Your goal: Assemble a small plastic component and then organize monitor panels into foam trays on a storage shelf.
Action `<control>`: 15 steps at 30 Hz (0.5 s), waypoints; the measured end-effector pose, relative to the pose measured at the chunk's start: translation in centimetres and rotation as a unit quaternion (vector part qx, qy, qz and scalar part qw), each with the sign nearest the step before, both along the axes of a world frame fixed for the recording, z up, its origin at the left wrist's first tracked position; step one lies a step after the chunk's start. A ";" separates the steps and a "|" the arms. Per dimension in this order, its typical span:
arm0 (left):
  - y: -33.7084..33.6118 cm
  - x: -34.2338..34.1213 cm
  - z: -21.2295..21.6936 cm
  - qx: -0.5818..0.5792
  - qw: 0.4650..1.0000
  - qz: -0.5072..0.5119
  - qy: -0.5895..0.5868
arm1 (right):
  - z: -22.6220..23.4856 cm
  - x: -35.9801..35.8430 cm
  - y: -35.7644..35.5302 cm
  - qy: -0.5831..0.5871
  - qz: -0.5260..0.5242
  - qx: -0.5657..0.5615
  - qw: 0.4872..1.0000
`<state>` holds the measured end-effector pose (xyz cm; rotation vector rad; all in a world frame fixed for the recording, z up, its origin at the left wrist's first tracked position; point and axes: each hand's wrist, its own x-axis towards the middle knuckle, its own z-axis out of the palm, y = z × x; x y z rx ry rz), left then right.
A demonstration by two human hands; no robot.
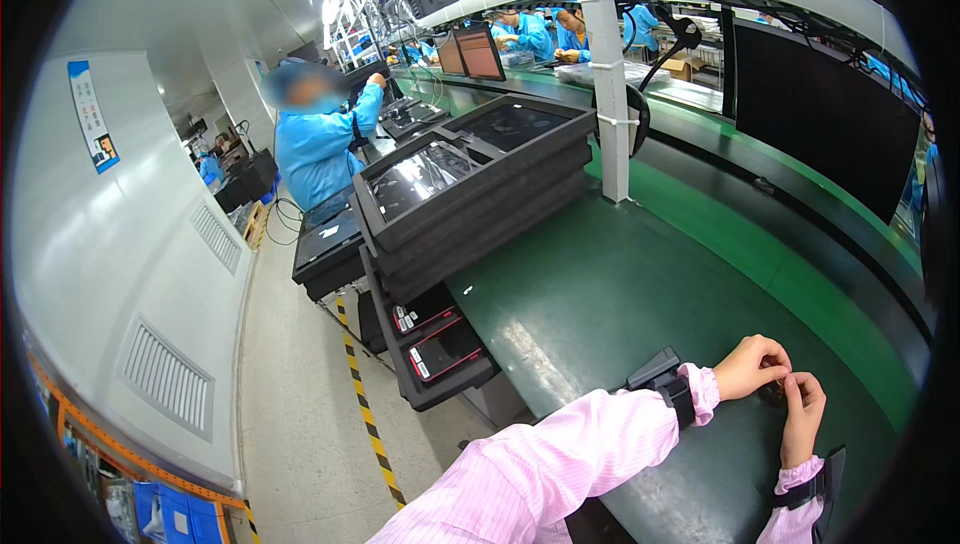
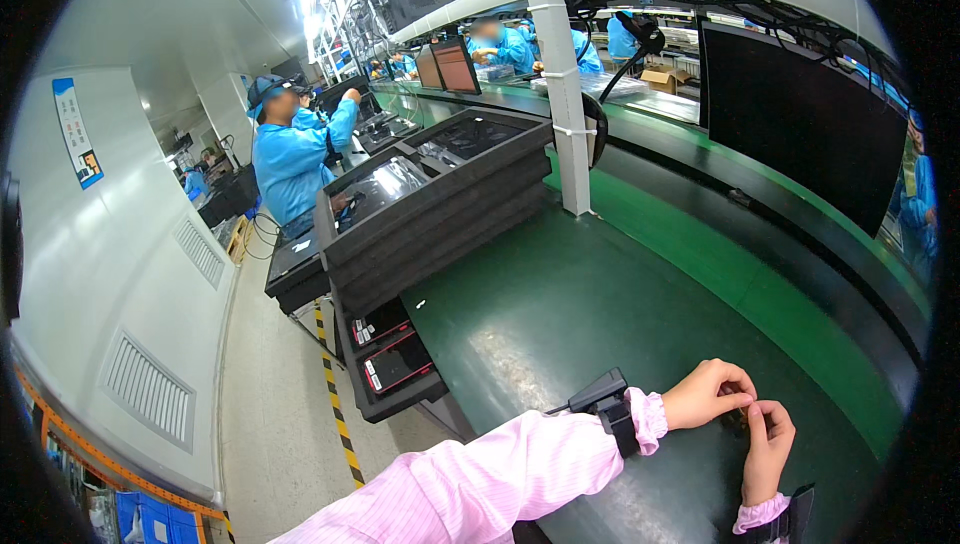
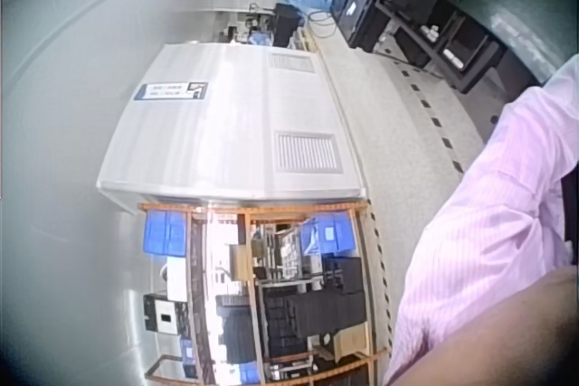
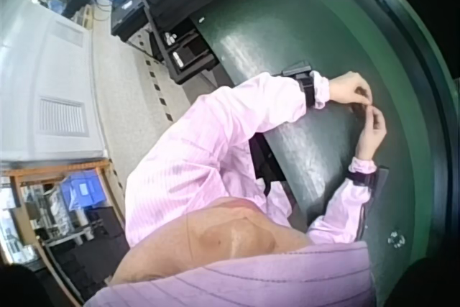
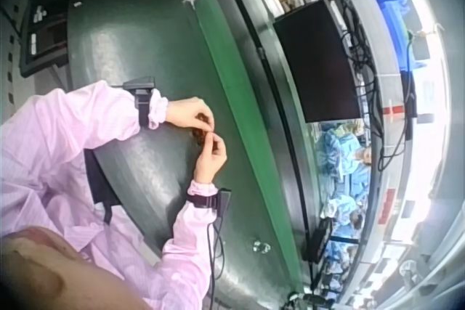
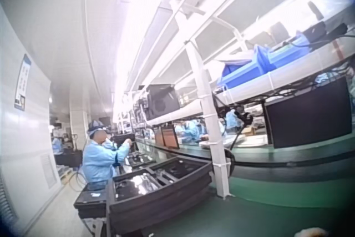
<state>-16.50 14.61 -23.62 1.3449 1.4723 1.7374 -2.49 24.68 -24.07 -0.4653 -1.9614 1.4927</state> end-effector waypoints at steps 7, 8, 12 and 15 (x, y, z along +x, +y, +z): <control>0.0 -0.4 0.2 0.017 0.998 0.008 0.064 | -0.4 -0.5 0.2 0.010 0.001 -0.008 1.000; 0.0 -0.4 0.3 0.017 0.998 0.009 0.064 | -0.4 -0.6 0.2 0.007 0.003 -0.002 1.000; -0.3 0.0 0.6 0.035 0.992 0.033 0.116 | -0.6 -0.6 0.4 0.005 0.001 -0.010 1.000; -0.2 0.3 0.8 0.043 0.991 0.029 0.127 | 0.0 -0.3 0.0 0.011 -0.008 -0.002 1.000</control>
